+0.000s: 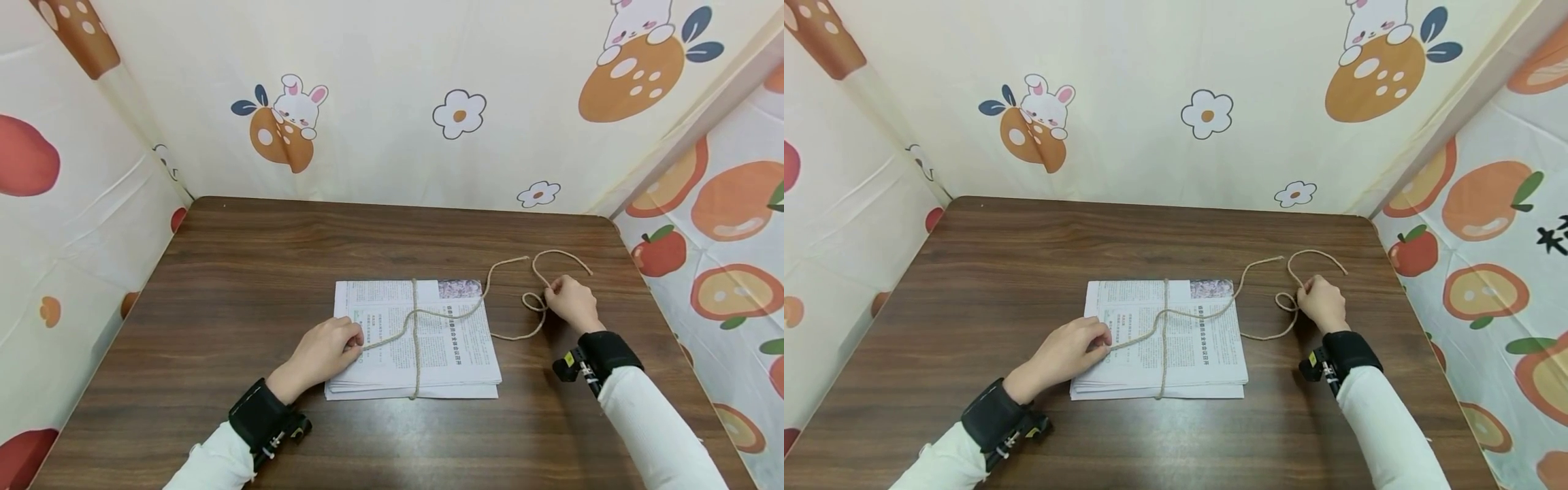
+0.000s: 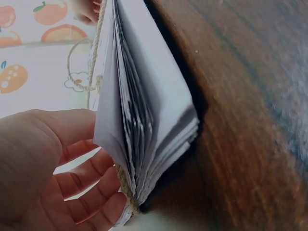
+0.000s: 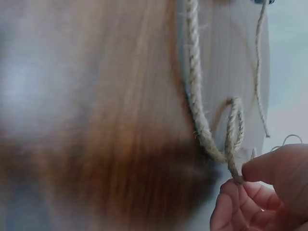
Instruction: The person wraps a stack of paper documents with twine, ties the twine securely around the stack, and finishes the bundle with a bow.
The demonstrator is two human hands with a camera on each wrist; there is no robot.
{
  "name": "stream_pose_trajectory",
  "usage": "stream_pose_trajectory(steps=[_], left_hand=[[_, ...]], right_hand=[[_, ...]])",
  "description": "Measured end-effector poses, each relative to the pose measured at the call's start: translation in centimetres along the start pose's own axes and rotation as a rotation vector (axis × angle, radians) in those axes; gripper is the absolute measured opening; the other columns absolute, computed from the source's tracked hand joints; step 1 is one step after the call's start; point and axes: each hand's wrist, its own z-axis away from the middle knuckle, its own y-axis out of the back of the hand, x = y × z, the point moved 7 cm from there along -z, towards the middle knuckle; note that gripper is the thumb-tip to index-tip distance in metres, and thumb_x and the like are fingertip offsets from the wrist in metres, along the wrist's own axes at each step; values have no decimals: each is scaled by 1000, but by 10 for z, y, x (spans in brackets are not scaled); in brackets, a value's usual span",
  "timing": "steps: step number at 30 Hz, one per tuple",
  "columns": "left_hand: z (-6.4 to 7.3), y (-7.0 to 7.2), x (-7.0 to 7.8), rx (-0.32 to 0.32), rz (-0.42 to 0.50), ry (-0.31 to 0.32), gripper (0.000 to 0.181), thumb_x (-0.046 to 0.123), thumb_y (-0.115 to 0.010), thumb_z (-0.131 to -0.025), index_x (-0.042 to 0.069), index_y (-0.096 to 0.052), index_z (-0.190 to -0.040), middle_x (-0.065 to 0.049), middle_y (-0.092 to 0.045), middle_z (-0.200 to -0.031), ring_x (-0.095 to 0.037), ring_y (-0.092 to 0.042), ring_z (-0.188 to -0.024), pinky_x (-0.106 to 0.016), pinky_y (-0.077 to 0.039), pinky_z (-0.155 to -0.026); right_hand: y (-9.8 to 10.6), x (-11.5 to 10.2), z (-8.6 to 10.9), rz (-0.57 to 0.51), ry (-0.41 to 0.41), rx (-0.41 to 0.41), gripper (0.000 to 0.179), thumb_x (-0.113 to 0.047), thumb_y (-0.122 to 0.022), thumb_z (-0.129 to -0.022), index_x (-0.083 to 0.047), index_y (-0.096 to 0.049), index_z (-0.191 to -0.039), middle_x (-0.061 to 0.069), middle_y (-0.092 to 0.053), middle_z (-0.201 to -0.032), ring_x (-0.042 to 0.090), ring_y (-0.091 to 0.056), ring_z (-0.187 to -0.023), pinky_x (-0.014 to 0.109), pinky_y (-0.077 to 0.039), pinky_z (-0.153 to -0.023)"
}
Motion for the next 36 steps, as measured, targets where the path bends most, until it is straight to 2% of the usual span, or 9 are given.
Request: stream_pose_trajectory(steps=[6, 11, 13, 19, 24, 27, 31, 36], left_hand=[[-1, 0, -1, -18, 15, 2, 9, 17, -67, -80, 21, -60, -75, 13, -46, -68, -4, -41, -62, -19, -36, -56], [0, 0, -3, -29, 54, 1, 7, 20, -68, -80, 20, -61, -78, 12, -48, -70, -4, -42, -62, -19, -37, -56], [0, 1, -4, -26, 71, 1, 8, 21, -69, -81, 19, -62, -79, 12, -49, -71, -4, -43, -62, -19, -37, -56], [0, 6, -8, -11, 93, 21, 6, 19, -68, -81, 21, -62, -79, 13, -51, -72, -4, -44, -63, -19, -39, -57], [0, 14, -9, 27, 91, 16, 5, 16, -67, -81, 20, -63, -80, 11, -54, -74, -5, -45, -66, -20, -40, -59], [0, 19, -8, 53, 89, 4, 6, 15, -67, -81, 19, -63, -80, 10, -55, -75, -6, -45, -66, -22, -40, -60], [-2, 24, -4, 85, 87, -6, 5, 14, -66, -82, 17, -64, -82, 9, -57, -78, -5, -47, -68, -23, -42, -61], [-8, 29, 4, 129, 108, 5, 8, 17, -66, -83, 14, -64, -90, 5, -61, -86, -9, -56, -75, -26, -45, -64]], right_hand=[[19, -1, 18, -88, 2, 172, 20, -18, -48, -89, 1, -54, -94, 19, -60, -85, 34, -56, -73, 43, -37, -61], [40, -8, 36, -163, -1, 318, 23, -21, -48, -91, 0, -55, -97, 17, -60, -86, 29, -53, -70, 36, -34, -60], [49, -12, 43, -185, 0, 357, 24, -23, -48, -92, 0, -55, -98, 16, -59, -86, 23, -51, -67, 33, -33, -59], [72, -29, 61, -219, 33, 471, 22, -22, -52, -91, -1, -56, -96, 14, -60, -84, -7, -39, -60, 26, -32, -60], [88, -47, 73, -239, 94, 513, 19, -21, -55, -90, -4, -58, -97, 12, -61, -81, -14, -39, -61, 19, -33, -57], [94, -61, 78, -251, 178, 512, 16, -18, -57, -89, -4, -59, -97, 11, -61, -81, -15, -41, -64, 14, -34, -58], [97, -85, 85, -289, 347, 501, 10, -11, -59, -87, -4, -59, -95, 6, -59, -80, -13, -43, -70, 10, -35, -64], [97, -113, 94, -313, 505, 473, 9, -3, -62, -84, -6, -59, -92, -2, -57, -79, -8, -47, -72, 9, -36, -66]])
